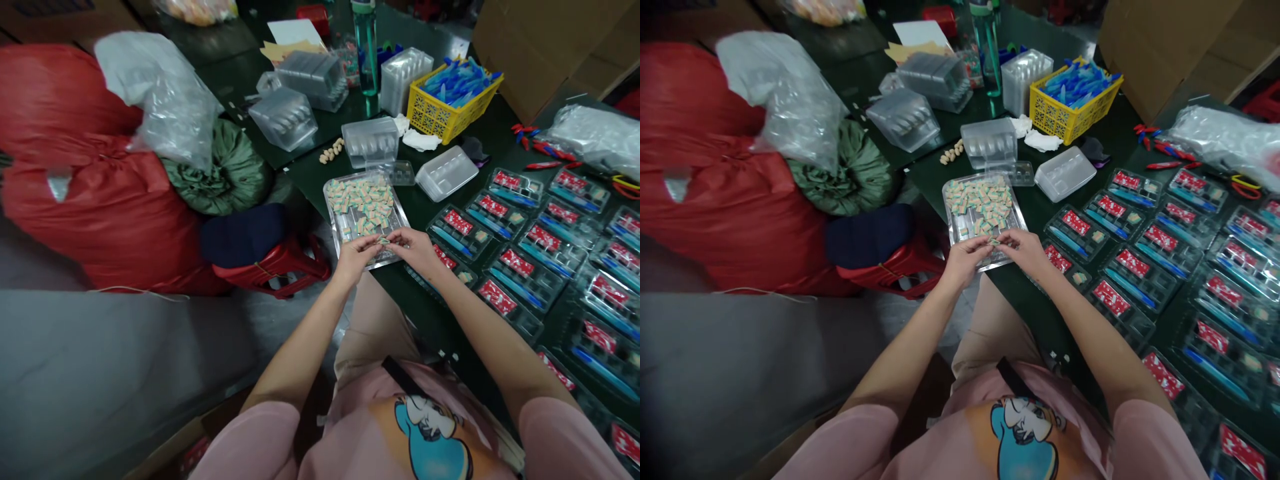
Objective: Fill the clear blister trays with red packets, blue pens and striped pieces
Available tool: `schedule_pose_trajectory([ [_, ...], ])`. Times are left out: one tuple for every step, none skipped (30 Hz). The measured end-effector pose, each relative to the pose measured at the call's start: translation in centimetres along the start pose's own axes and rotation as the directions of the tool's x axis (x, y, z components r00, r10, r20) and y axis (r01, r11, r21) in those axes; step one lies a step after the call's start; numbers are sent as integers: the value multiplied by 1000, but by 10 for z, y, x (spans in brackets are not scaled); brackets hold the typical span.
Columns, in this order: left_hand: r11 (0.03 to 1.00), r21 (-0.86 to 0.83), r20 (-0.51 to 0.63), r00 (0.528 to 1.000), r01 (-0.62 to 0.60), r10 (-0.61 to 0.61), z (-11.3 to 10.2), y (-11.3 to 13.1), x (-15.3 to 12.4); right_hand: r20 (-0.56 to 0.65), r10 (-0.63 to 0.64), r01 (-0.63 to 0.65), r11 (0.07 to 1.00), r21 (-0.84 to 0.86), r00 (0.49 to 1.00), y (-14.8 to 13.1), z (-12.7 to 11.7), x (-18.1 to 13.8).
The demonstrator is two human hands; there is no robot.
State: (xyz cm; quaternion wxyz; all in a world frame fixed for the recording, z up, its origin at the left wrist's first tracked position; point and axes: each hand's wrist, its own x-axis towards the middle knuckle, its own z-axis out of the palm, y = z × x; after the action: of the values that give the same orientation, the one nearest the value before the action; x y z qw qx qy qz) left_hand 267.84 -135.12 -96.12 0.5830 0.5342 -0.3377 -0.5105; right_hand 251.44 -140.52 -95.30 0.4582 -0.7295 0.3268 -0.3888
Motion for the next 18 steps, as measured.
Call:
schedule_pose_trajectory([
  [1000,13,12,1000,5,-6,-1,1,0,-4,-5,5,1000,1,1000,2,0,1],
  [999,33,24,1000,8,-9,-2,2,0,-8,-14,14,1000,-5,1000,3,1,2],
  [998,58,34,999,7,-9,-3,4,0,-13,-23,23,1000,-17,1000,3,1,3],
  [996,90,38,999,0,-4,-5,5,-1,-21,-29,28,999,-30,999,3,2,4],
  [993,120,35,999,-11,7,-6,6,-1,-27,-30,29,999,-40,999,2,2,4],
  [988,154,30,999,-23,18,-8,7,-1,-26,-27,26,999,-48,999,0,3,5],
  [981,193,24,999,-27,23,-9,7,0,-29,-16,15,999,-47,999,-2,2,6],
  [979,203,1,1000,-19,19,-10,8,2,-20,-9,8,999,-51,1000,-3,1,8],
  [982,190,-13,1000,8,-6,-9,7,6,7,-6,6,998,-66,1000,-4,-1,10],
  [988,154,-31,999,13,-8,-8,6,10,13,5,-4,997,-75,1000,-4,-5,12],
  [993,120,-39,999,22,-17,-5,6,15,17,15,-13,996,-83,1000,-4,-9,13],
  [995,99,-31,999,34,-31,0,5,19,16,21,-20,996,-86,1000,-4,-14,13],
  [996,83,-23,999,43,-41,5,5,21,10,23,-22,996,-83,1000,-5,-20,12],
  [995,78,-11,998,60,-59,12,6,22,7,21,-20,997,-77,1000,-6,-26,9],
  [994,78,3,997,83,-83,19,7,22,7,16,-16,997,-69,1000,-7,-32,6],
  [991,77,15,994,109,-110,26,8,21,7,11,-10,998,-62,1000,-8,-39,1],
  [988,74,31,990,137,-139,34,9,20,5,4,-4,998,-58,1000,-8,-47,-5],
  [984,70,54,984,164,-168,43,11,18,3,-5,5,998,-61,1000,-9,-55,-11],
])
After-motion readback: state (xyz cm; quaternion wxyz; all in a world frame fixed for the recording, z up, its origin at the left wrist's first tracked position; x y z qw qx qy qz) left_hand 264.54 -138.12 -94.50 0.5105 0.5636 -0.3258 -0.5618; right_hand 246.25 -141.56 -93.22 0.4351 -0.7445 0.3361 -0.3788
